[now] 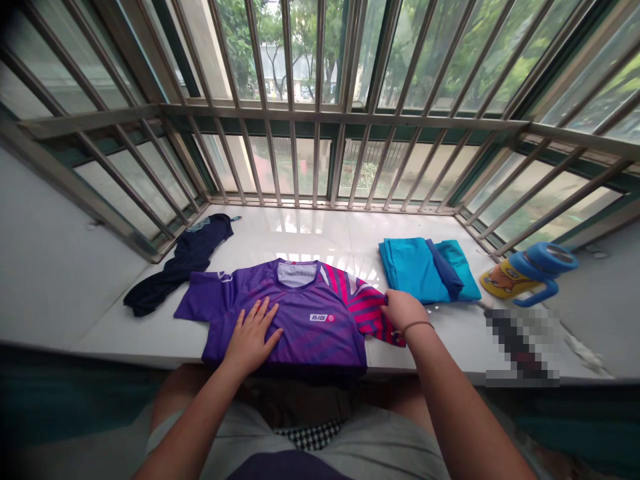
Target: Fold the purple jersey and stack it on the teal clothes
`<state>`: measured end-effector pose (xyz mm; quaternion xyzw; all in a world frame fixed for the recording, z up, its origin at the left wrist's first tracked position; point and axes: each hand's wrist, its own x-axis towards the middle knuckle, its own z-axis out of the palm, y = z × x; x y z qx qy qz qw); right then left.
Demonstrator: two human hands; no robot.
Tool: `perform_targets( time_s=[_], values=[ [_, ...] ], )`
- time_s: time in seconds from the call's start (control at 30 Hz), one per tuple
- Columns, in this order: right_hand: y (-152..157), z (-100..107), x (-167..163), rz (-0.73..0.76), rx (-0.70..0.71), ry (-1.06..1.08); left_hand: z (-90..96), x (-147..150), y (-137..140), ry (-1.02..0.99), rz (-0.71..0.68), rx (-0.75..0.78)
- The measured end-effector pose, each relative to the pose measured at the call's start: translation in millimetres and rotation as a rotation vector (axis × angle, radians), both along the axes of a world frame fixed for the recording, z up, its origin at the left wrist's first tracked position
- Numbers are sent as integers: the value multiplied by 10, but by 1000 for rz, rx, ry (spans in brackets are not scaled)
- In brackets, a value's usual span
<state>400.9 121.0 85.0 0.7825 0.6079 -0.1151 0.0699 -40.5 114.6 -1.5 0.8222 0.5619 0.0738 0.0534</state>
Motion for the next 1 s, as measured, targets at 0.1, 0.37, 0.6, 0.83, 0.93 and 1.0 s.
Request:
perform_targets(
  time_s=[0.1,0.37,0.6,0.83,0.93,1.0],
  values=[
    [-204,18,77,7,131,-66,32,-7,22,19,5,-50],
    [-271,71,117,-18,356,140,458,415,426,-72,-85,-71],
    [84,353,137,-64,364,196,361,1361,738,-161,-458,-61],
    [133,483,80,-161,381,142,41,1707,1118,-392,-415,-136],
    [-149,497,-242,-49,536,197,-17,1666,1263,-488,-365,-134],
    [-431,458,-536,203,606,272,-48,1615,1324,-565,-323,-122]
  ],
)
